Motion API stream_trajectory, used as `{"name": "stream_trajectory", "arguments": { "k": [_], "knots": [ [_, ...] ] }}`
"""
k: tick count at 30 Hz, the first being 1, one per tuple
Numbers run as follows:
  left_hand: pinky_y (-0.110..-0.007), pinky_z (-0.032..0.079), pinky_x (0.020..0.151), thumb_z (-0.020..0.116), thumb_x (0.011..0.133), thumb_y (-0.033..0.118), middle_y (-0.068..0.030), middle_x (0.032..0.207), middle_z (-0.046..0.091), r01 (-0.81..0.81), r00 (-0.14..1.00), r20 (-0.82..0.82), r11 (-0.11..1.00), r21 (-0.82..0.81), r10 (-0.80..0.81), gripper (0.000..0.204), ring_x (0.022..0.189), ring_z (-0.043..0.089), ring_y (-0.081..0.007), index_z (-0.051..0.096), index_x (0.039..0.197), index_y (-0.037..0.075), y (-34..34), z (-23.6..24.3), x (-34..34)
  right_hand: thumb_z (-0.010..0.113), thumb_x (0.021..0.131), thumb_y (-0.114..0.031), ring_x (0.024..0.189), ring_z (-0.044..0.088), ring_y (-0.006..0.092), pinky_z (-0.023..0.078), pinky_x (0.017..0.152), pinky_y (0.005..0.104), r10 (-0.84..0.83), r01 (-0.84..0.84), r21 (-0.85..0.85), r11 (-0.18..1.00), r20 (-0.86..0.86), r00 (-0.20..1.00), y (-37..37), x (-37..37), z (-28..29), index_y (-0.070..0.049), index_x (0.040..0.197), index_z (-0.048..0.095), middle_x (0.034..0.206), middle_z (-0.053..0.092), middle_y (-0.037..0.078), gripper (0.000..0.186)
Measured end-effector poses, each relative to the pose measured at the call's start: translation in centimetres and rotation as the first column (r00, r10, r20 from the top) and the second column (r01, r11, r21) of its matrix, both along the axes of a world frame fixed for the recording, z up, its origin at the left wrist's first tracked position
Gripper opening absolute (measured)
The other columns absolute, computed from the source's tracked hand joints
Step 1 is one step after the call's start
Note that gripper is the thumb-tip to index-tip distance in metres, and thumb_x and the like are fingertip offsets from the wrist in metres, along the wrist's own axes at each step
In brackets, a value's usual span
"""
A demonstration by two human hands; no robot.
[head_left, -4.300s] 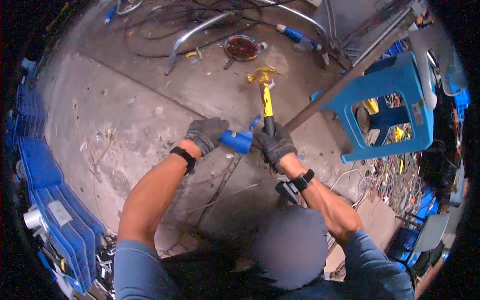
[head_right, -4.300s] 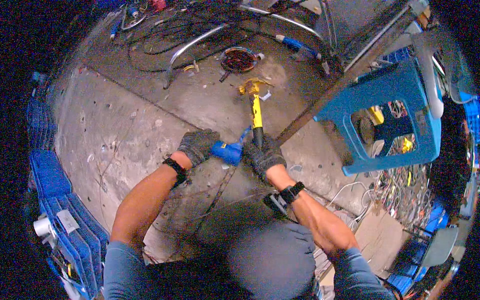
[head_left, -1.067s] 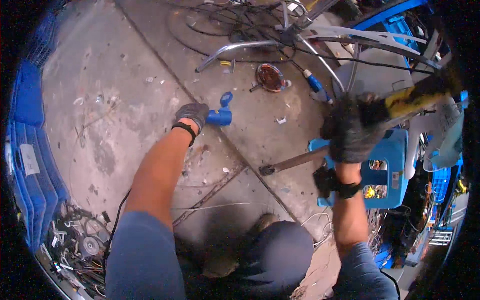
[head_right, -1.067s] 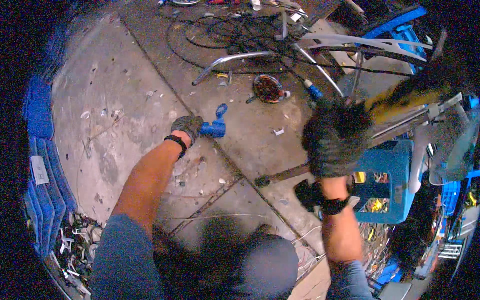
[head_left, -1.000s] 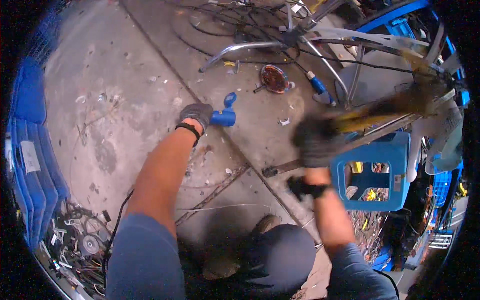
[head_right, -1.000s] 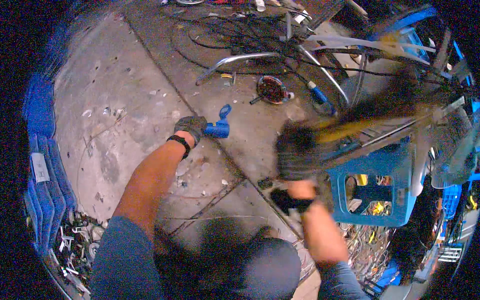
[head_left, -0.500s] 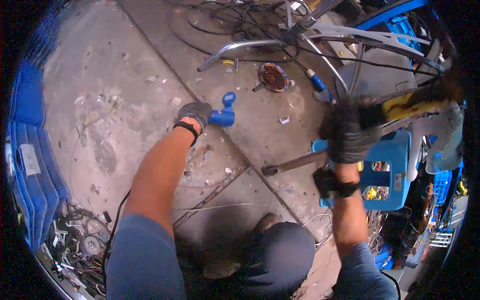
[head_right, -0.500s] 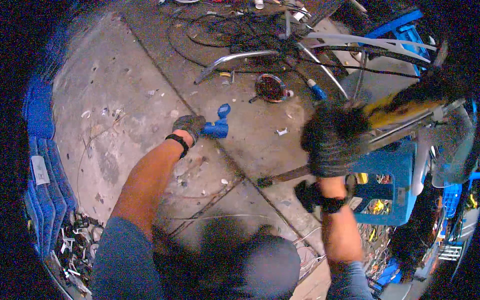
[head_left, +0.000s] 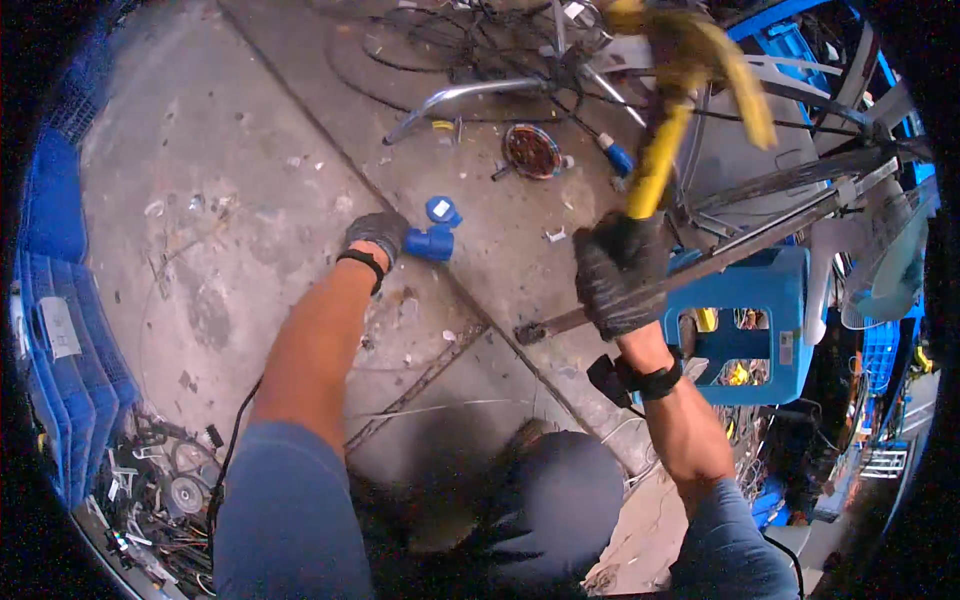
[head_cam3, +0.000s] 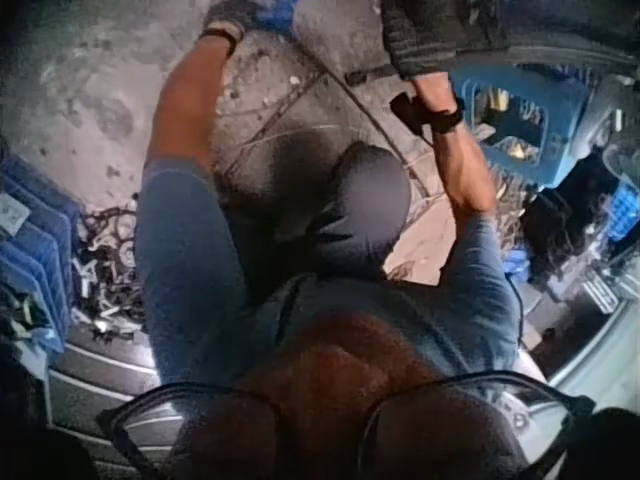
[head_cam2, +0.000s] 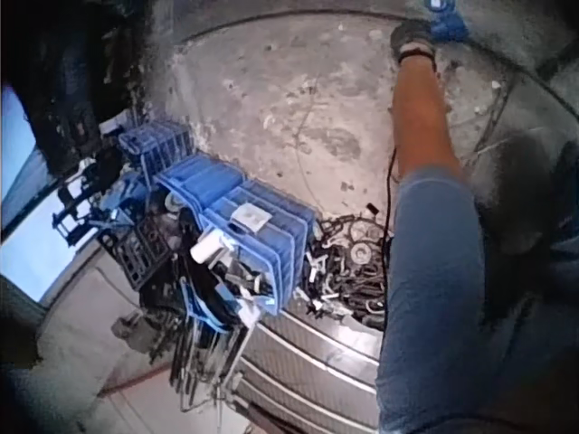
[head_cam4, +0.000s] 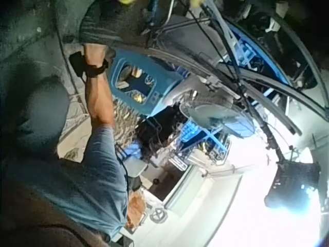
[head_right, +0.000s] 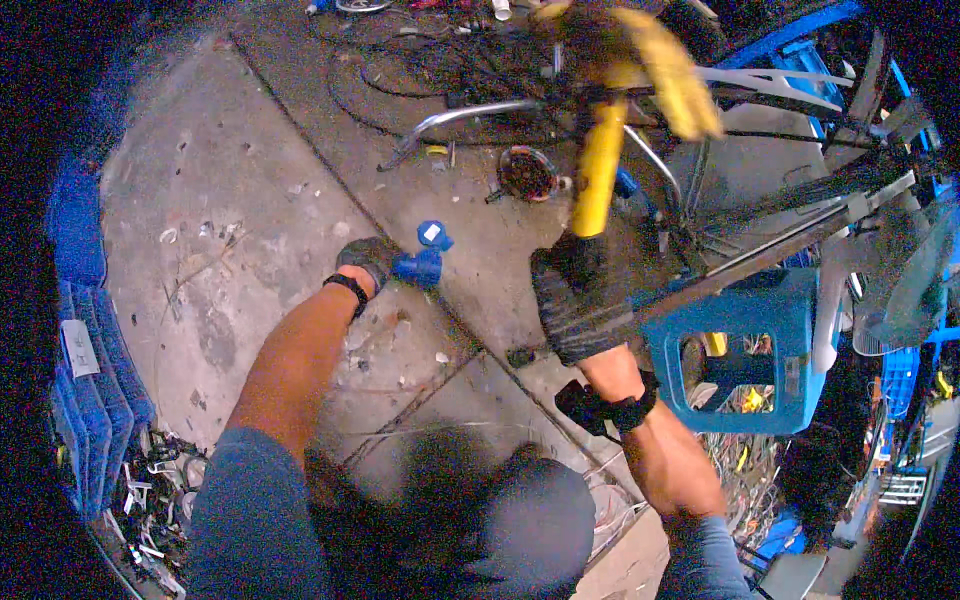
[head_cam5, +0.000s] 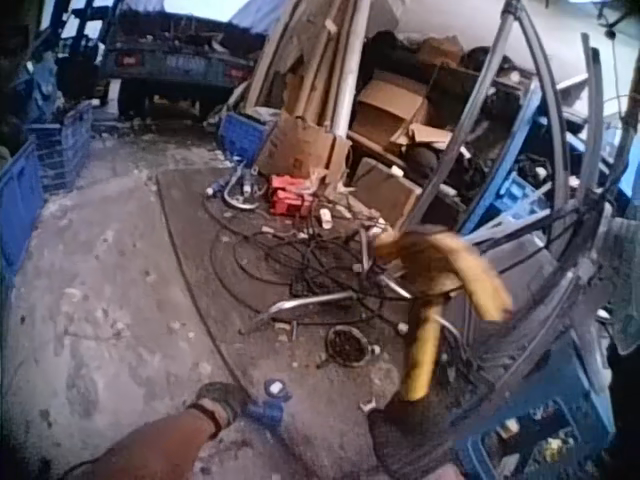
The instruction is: Repairing or disassembling a blue electrical plug using pliers and a hammer in a workshop.
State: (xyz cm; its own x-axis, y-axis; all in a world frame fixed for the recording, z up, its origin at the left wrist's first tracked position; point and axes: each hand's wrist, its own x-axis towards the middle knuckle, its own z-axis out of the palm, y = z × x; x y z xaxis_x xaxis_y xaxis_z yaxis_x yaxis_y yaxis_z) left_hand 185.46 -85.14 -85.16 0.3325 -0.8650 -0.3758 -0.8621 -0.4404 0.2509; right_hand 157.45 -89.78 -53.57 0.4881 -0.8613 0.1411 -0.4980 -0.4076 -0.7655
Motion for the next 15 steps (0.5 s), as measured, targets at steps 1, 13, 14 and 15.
{"name": "stream_trajectory", "arguments": {
  "k": [1, 13, 14, 15],
  "knots": [
    [-0.045, 0.054, 0.088, 0.056, 0.085, 0.041, -0.0127, 0.11, 0.073, 0.028, 1.0, -0.006, 1.0, 0.001, -0.028, 0.035, 0.101, 0.07, -0.0338, 0.076, 0.104, 0.018, -0.4, 0.2, -1.0, 0.069, 0.085, -0.005, 0.063, 0.05, 0.0135, 0.043, 0.059, 0.0308, -0.064, 0.064, -0.017, 0.998, 0.019, 0.998, -0.2, -0.7, -1.1, -0.008, 0.085, 0.052, 0.066, 0.049, -0.002, 0.017],
    [-0.045, 0.053, 0.09, 0.053, 0.091, 0.032, -0.0123, 0.117, 0.07, 0.124, 0.989, -0.081, 0.992, 0.002, -0.124, 0.031, 0.106, 0.068, -0.0356, 0.07, 0.115, 0.019, 1.2, 9.5, -3.8, 0.069, 0.085, -0.021, 0.063, 0.061, 0.0276, 0.049, 0.057, 0.042, -0.179, 0.373, 0.388, 0.843, -0.453, 0.874, 1.2, -9.1, -16.1, -0.002, 0.096, 0.057, 0.074, 0.062, 0.014, 0.026],
    [-0.046, 0.053, 0.09, 0.053, 0.091, 0.028, -0.0147, 0.118, 0.069, 0.099, 0.991, -0.081, 0.992, -0.074, -0.105, 0.031, 0.106, 0.067, -0.0365, 0.068, 0.116, 0.016, 2.4, 7.4, -3.0, 0.067, 0.087, -0.024, 0.068, 0.063, 0.0322, 0.05, 0.058, 0.0455, -0.185, 0.381, 0.4, 0.833, -0.449, 0.874, 1.9, -9.1, -15.1, 0.0, 0.097, 0.056, 0.077, 0.063, 0.019, 0.028],
    [-0.046, 0.053, 0.091, 0.053, 0.091, 0.027, -0.0155, 0.119, 0.069, 0.139, 0.989, -0.045, 0.986, -0.091, -0.143, 0.031, 0.107, 0.067, -0.0367, 0.067, 0.117, 0.015, 3.4, 5.3, -2.5, 0.065, 0.09, -0.026, 0.072, 0.066, 0.0369, 0.051, 0.059, 0.0491, -0.19, 0.389, 0.413, 0.823, -0.445, 0.875, 2.6, -9.1, -14.0, 0.001, 0.097, 0.054, 0.08, 0.063, 0.023, 0.031]
  ]
}}
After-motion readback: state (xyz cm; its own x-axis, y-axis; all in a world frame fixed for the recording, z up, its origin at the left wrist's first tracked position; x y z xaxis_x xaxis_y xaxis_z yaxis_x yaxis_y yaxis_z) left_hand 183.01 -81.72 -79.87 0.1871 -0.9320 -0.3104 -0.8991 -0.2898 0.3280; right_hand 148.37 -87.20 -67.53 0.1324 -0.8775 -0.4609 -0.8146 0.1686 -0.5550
